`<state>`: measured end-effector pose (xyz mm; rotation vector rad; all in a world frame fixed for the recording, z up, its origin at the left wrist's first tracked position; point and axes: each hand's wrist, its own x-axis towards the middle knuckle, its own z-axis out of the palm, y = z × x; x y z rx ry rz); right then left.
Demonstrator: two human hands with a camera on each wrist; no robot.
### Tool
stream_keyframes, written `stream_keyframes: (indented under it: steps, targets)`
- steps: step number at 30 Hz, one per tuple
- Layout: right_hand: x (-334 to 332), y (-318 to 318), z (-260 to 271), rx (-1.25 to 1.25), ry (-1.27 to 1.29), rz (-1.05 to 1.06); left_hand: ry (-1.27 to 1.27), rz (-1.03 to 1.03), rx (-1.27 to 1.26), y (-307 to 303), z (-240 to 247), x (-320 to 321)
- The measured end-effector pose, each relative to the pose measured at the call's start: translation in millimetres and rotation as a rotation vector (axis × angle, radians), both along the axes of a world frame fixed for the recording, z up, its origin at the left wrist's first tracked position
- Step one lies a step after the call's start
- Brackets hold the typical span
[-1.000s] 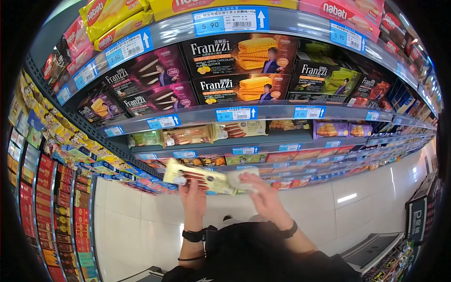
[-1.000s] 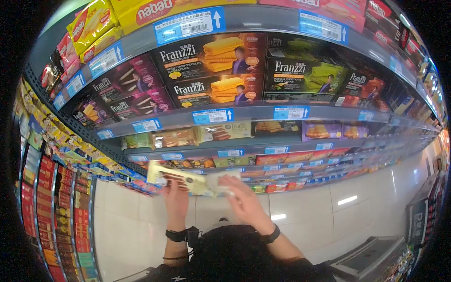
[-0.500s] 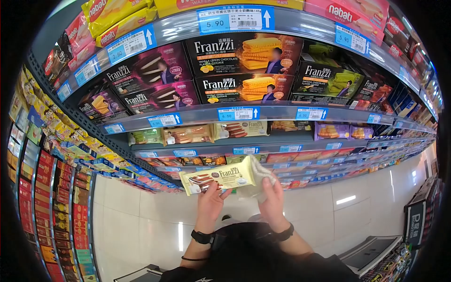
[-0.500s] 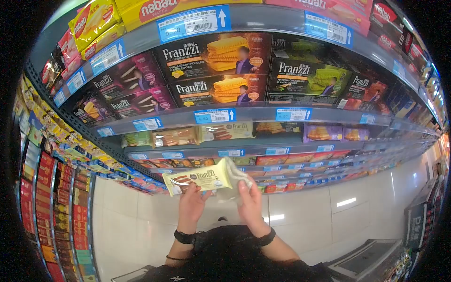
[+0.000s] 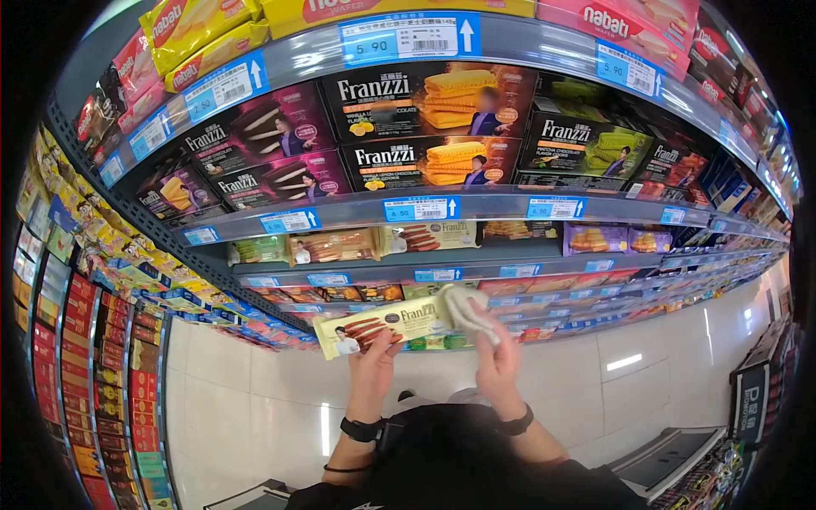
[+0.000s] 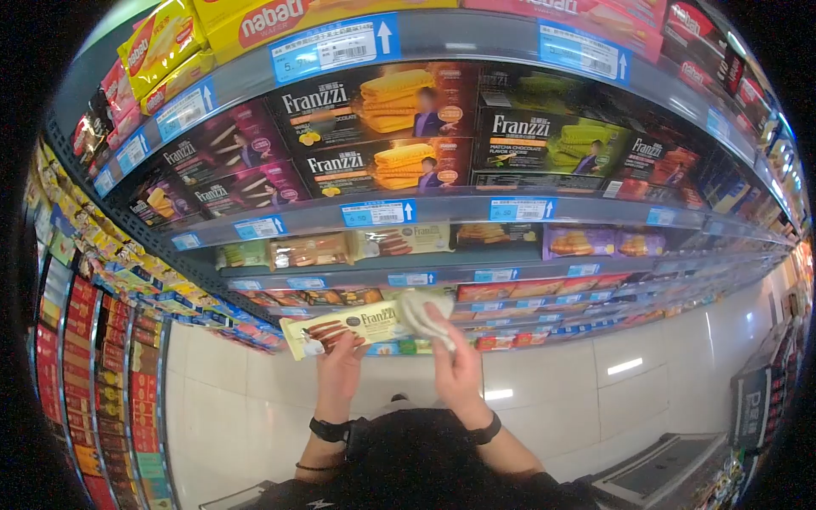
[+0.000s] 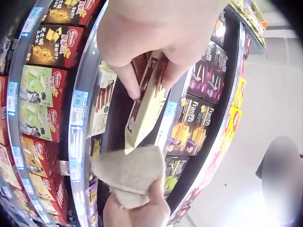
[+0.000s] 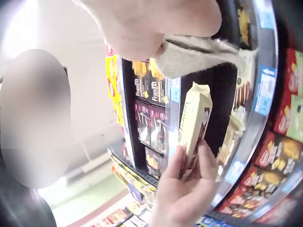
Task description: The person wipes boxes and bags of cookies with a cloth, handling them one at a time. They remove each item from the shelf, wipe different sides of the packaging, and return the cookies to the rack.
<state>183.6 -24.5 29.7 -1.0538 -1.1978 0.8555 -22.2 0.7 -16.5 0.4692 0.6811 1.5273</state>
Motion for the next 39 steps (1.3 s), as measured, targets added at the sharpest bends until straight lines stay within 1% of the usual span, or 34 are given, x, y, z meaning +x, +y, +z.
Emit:
stream_keyframes:
  steps: [1, 2, 4, 5, 6, 8, 9, 11, 12, 14, 18, 20, 22, 24, 25, 26, 27, 31, 33, 34, 36, 37, 39]
  targets:
    - [-2, 0, 2, 0.114, -0.140, 0.028, 0.006, -0.016, -0.004, -2, 0, 7]
    - [-4, 0, 1, 0.114, -0.141, 0.023, 0.012, -0.033, -0.008, -4, 1, 13]
    - [-6, 0, -1, 0.007, -0.159, 0.102, 0.019, -0.045, 0.023, -3, 5, 23]
    - [-4, -5, 2, -0.139, -0.111, 0.146, 0.030, -0.003, 0.012, -1, 8, 27]
    - [-2, -6, 0, -0.136, -0.108, 0.148, 0.042, 0.040, 0.000, 0, 10, 30]
    - [3, -9, -6, -0.303, -0.028, 0.218, 0.082, 0.032, 0.015, 2, 15, 33]
    - [5, -9, -11, -0.304, -0.026, 0.217, 0.117, 0.021, 0.031, 3, 16, 35]
    - [10, -7, -21, -0.182, 0.107, 0.157, 0.132, -0.005, 0.031, 5, 17, 40]
    - [13, -6, -22, -0.182, 0.109, 0.158, 0.144, -0.030, 0.031, 6, 17, 43]
    - [23, -4, -19, -0.106, 0.236, 0.088, 0.142, -0.034, 0.009, 6, 13, 49]
    - [57, 3, -20, -0.115, 0.214, 0.044, 0.150, -0.024, -0.017, 8, 1, 54]
    - [78, 4, -15, -0.185, 0.345, 0.075, 0.158, 0.009, 0.000, 10, 5, 60]
    - [102, 9, -26, -0.160, 0.335, 0.117, 0.296, 0.028, -0.033, 10, 11, 67]
    - [121, 11, -32, -0.234, 0.406, 0.240, 0.341, 0.053, 0.009, 11, 12, 77]
    - [125, 10, -33, -0.238, 0.406, 0.242, 0.290, -0.006, 0.004, 11, 11, 79]
    - [126, 10, -33, -0.250, 0.347, 0.260, 0.240, -0.065, -0.001, 12, 10, 82]
    - [128, 10, -34, -0.262, 0.290, 0.279, 0.280, -0.094, -0.005, 13, 10, 89]
    - [136, 14, -33, -0.327, 0.288, 0.307, 0.240, -0.123, 0.015, 10, 15, 107]
    - [139, 17, -22, -0.431, 0.428, 0.289, -0.018, -0.190, 0.070, 11, 20, 110]
    - [140, 19, -23, -0.436, 0.427, 0.292, -0.019, -0.185, 0.066, 10, 18, 110]
    - [141, 24, -24, -0.442, 0.505, 0.310, 0.079, -0.150, 0.055, 13, 11, 108]
    - [140, 26, -23, -0.441, 0.503, 0.309, 0.077, -0.152, 0.056, 16, 7, 108]
    - [137, 30, -21, -0.422, 0.451, 0.292, 0.378, 0.122, 0.009, 25, -3, 108]
